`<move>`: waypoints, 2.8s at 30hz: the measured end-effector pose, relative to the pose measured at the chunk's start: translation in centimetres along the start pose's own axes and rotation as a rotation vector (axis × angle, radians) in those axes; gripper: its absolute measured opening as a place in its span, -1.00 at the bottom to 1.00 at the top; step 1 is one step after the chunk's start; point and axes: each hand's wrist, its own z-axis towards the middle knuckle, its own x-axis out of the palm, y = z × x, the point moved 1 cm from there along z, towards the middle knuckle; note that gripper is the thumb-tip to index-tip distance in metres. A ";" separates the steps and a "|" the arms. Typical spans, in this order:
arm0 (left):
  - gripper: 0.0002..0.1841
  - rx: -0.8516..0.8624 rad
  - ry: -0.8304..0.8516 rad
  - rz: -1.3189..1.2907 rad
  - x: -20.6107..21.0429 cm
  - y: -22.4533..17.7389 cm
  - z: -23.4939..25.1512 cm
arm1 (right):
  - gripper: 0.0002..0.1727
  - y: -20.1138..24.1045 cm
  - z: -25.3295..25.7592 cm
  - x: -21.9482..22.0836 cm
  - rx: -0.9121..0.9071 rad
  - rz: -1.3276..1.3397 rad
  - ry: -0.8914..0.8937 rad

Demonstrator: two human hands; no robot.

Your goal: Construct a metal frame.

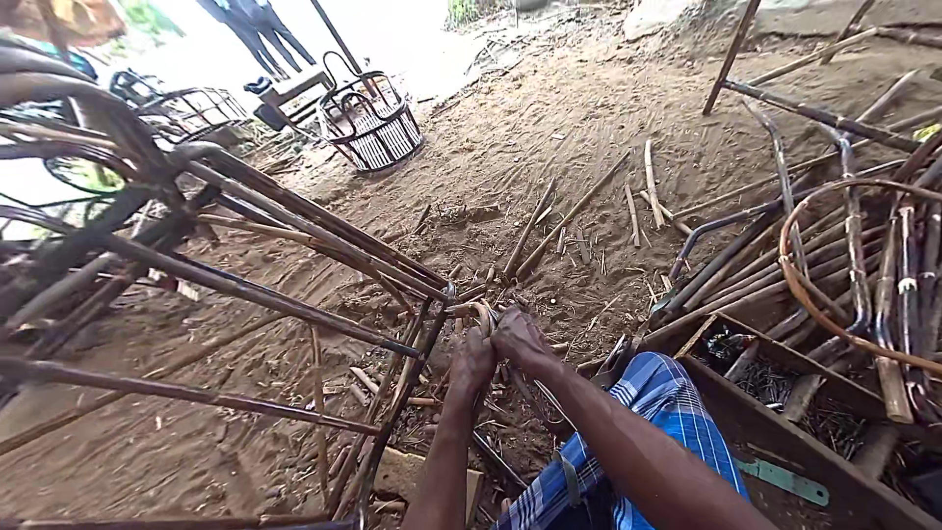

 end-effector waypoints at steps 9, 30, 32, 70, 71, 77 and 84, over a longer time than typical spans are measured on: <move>-0.61 0.011 0.040 -0.105 0.4 0.9 0.5 | -0.76 -0.5 6.0 -3.9 0.134 0.298 0.287; -0.74 0.466 0.326 0.766 -5.2 -6.7 10.5 | -0.59 -18.3 3.9 5.0 0.163 1.047 0.212; -0.69 0.407 0.230 0.850 -4.4 -7.2 11.2 | -0.59 -18.8 4.4 4.8 0.056 0.889 0.191; -0.25 -0.193 -0.379 0.461 3.0 2.1 -5.9 | -0.64 -12.4 3.0 10.4 -0.284 0.845 -0.387; -0.22 -0.219 -0.333 0.425 2.5 1.8 -5.6 | -0.62 -12.4 2.8 9.8 -0.341 0.827 -0.351; -0.39 -0.001 -0.072 0.068 0.0 2.0 -5.4 | -0.65 -15.5 0.2 10.8 -0.566 0.704 -0.198; -0.37 -0.123 -0.328 0.387 2.4 0.7 -3.7 | -0.66 -13.7 1.0 9.4 -0.386 0.712 -0.257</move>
